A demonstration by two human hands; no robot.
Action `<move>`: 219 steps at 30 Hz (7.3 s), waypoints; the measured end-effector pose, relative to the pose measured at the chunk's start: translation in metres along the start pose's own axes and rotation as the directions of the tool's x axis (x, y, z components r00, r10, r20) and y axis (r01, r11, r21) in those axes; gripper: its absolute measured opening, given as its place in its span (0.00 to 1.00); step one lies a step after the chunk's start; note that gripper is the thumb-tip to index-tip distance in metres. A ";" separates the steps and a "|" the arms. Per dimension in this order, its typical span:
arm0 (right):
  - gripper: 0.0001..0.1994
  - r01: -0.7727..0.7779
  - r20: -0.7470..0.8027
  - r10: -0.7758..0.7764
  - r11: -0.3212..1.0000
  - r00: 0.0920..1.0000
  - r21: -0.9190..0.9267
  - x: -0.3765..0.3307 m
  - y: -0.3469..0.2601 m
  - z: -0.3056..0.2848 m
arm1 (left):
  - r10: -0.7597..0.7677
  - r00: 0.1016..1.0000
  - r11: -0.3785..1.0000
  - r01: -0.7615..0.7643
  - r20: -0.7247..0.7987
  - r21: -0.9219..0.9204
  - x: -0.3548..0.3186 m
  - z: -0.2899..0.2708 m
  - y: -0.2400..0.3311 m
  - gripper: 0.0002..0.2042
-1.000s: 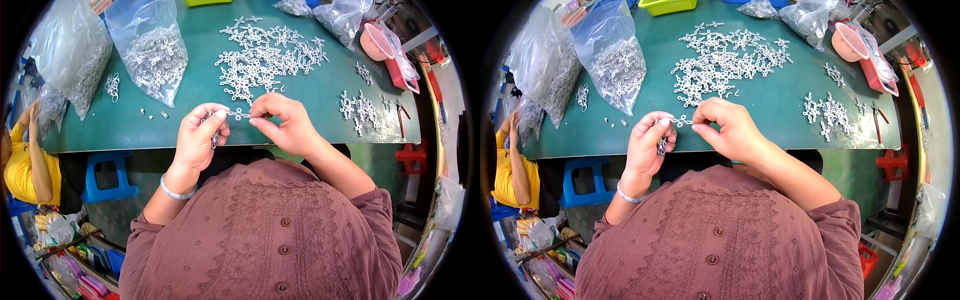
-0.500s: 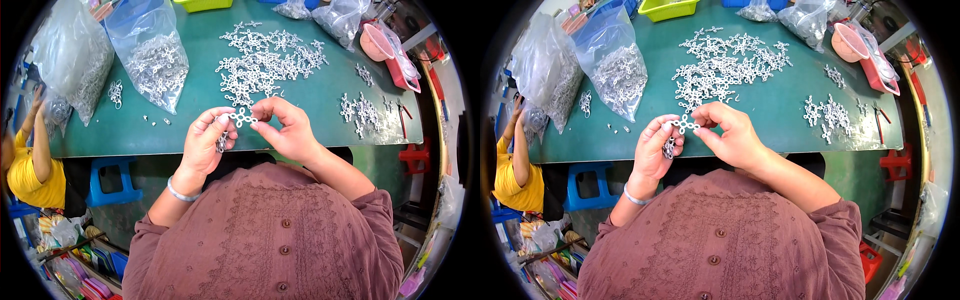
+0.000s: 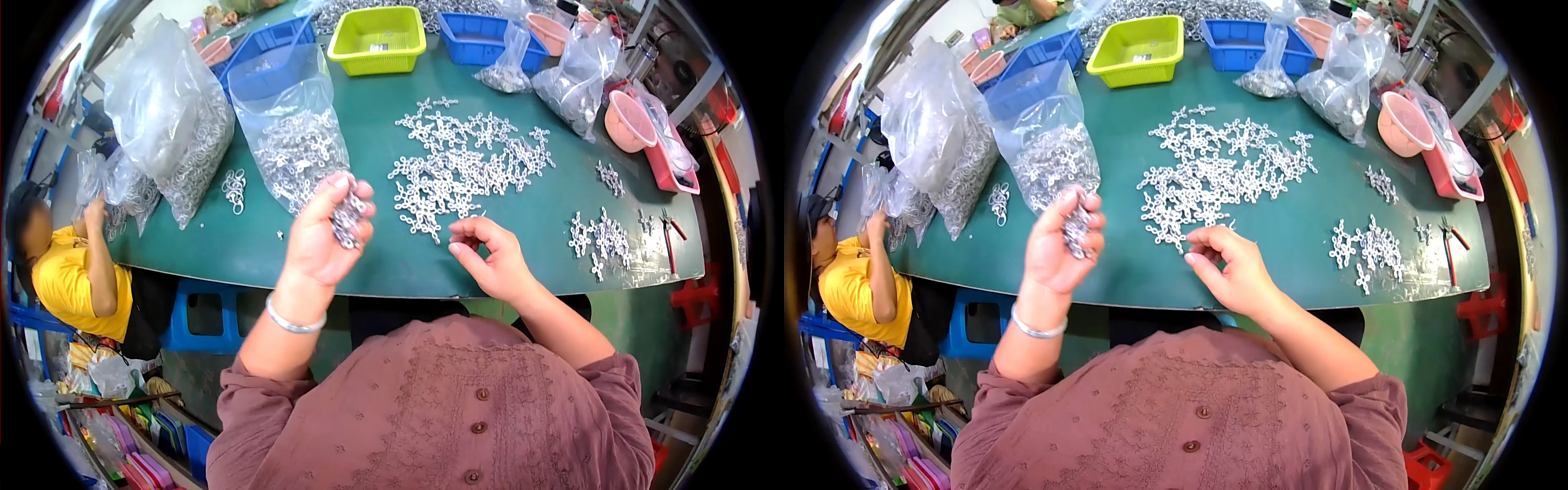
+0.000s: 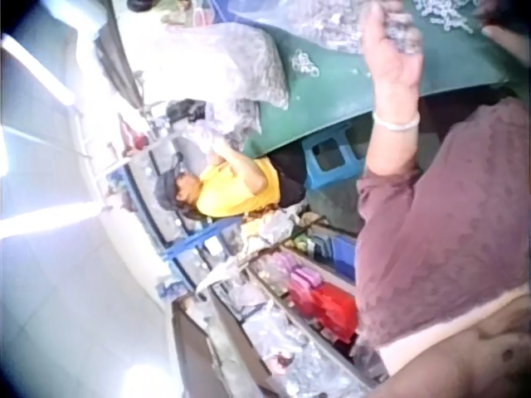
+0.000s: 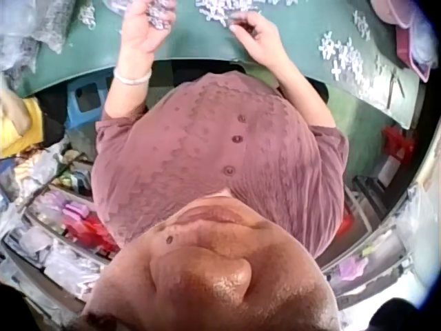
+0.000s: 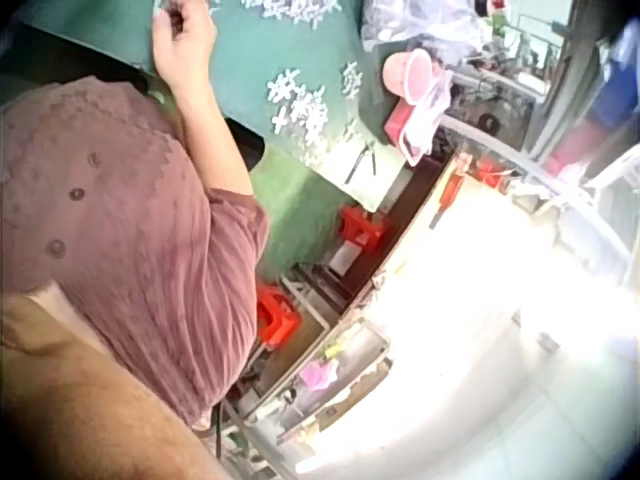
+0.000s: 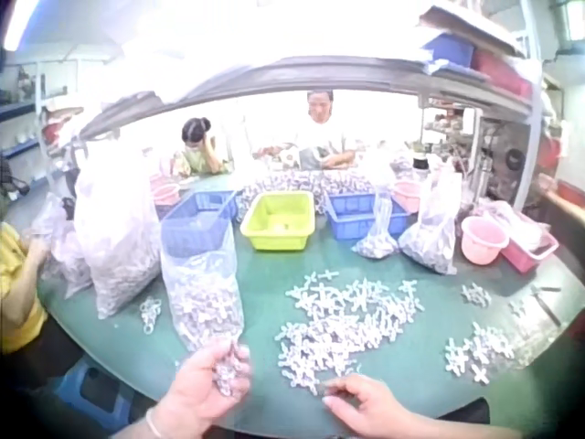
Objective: The person repeatedly picks up small silver metal links from a green table and interlocks them by hand to form short chains. The person handles the links one at a time, occasionally placing completed chains back on the table. No tools are used.
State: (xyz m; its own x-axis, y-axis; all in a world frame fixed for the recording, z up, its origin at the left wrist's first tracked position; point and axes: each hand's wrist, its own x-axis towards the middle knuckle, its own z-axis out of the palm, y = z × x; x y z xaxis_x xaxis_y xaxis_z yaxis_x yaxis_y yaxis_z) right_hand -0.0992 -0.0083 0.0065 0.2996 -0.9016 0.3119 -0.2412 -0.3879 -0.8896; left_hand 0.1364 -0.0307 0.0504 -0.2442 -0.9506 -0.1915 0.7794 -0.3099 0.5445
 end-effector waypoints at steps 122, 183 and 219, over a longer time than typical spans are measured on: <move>0.06 -0.420 -0.083 0.609 0.634 0.789 0.649 0.006 0.005 -0.054 | -0.197 0.951 0.810 0.022 0.238 0.586 0.100 0.020 -0.067 0.12; 0.07 -0.402 -0.147 0.458 0.865 0.877 0.301 0.008 0.007 -0.039 | -0.131 0.932 0.580 -0.205 0.339 0.789 0.091 0.019 -0.072 0.08; 0.03 -0.252 -0.412 0.007 0.800 0.911 -0.545 0.010 0.040 -0.076 | -0.328 0.896 0.906 0.207 0.299 0.370 0.099 0.016 -0.071 0.10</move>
State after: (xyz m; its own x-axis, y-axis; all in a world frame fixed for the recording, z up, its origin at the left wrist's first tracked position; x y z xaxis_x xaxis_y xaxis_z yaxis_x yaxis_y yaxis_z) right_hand -0.1763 -0.0477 -0.0006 -0.1087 -0.9031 0.4155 -0.7716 -0.1869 -0.6081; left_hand 0.0473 -0.1033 0.0061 -0.6468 -0.7553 -0.1057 0.4416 -0.4839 0.7555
